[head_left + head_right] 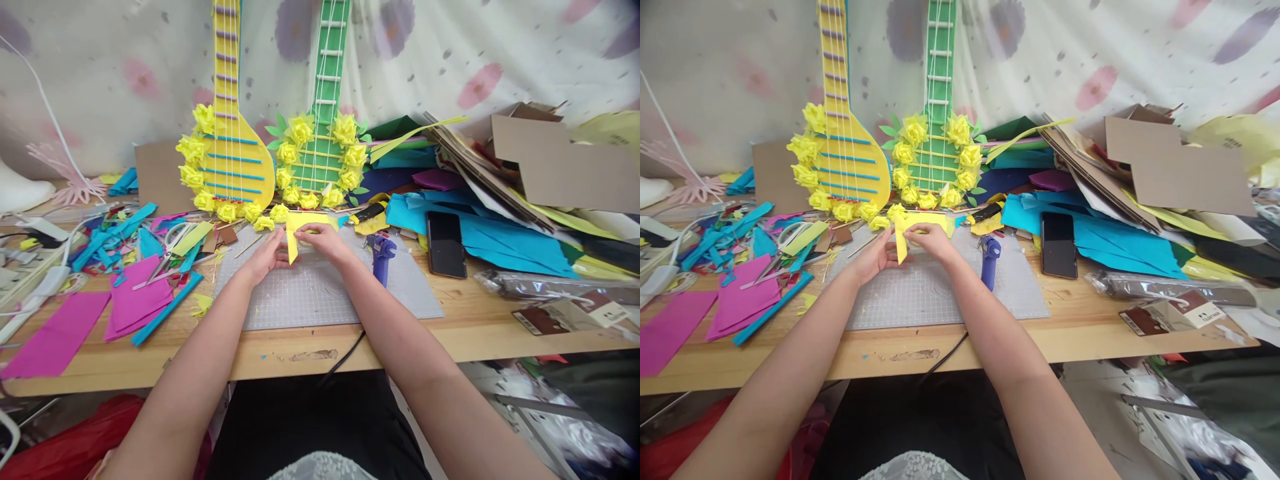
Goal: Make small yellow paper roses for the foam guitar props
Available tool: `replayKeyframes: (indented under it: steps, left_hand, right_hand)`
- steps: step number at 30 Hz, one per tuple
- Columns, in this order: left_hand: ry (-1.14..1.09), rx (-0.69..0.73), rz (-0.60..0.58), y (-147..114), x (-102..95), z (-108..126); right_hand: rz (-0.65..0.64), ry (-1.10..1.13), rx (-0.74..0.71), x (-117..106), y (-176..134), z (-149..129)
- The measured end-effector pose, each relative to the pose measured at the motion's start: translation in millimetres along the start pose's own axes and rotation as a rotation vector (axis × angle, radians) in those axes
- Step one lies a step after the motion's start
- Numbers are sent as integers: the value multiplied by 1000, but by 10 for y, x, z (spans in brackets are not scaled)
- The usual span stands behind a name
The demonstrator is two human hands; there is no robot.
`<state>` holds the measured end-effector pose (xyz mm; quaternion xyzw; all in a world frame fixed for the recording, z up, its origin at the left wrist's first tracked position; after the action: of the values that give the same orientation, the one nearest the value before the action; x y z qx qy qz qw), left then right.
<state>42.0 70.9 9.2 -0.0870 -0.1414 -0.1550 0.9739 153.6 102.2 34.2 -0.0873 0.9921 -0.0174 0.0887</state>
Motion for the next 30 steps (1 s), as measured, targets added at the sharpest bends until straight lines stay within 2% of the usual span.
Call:
replayKeyframes:
  steps: [4, 8, 13, 17, 20, 22, 24, 27, 30]
  left_hand:
    - [121, 217, 232, 14, -134, 125]
    - [137, 276, 380, -14, -153, 112]
    - [126, 356, 475, -57, -209, 138]
    - [152, 428, 528, -78, -242, 179]
    - [102, 436, 633, -102, -343, 181]
    - [62, 432, 698, -118, -422, 181]
    - [53, 428, 710, -116, -461, 187]
    - [80, 426, 644, -89, -421, 193]
    - [98, 421, 565, -68, -327, 178]
  right_hand:
    - [-10, -90, 1, 10, 10, 26]
    - [-68, -142, -28, 81, 21, 53]
    - [-64, -261, -84, 106, 9, 4]
    - [1, -377, -99, 90, -4, -29]
    - [80, -445, -171, 51, -29, -110]
    - [77, -427, -211, 42, -45, -155]
    - [1, -348, -233, 73, -55, -176]
    - [-108, -252, -243, 131, -63, -177]
    - [-103, -277, -243, 140, -46, -143]
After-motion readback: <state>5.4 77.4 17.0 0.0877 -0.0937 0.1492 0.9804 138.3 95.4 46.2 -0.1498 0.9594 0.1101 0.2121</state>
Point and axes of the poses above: each hand's wrist, its own y-axis towards the middle knuckle, its own x-axis out of the palm, z = x × y, the point moved 8 cm from there along y, towards the middle knuckle, and after that the axes turned 7 degrees about x, right-handed, at the moved point
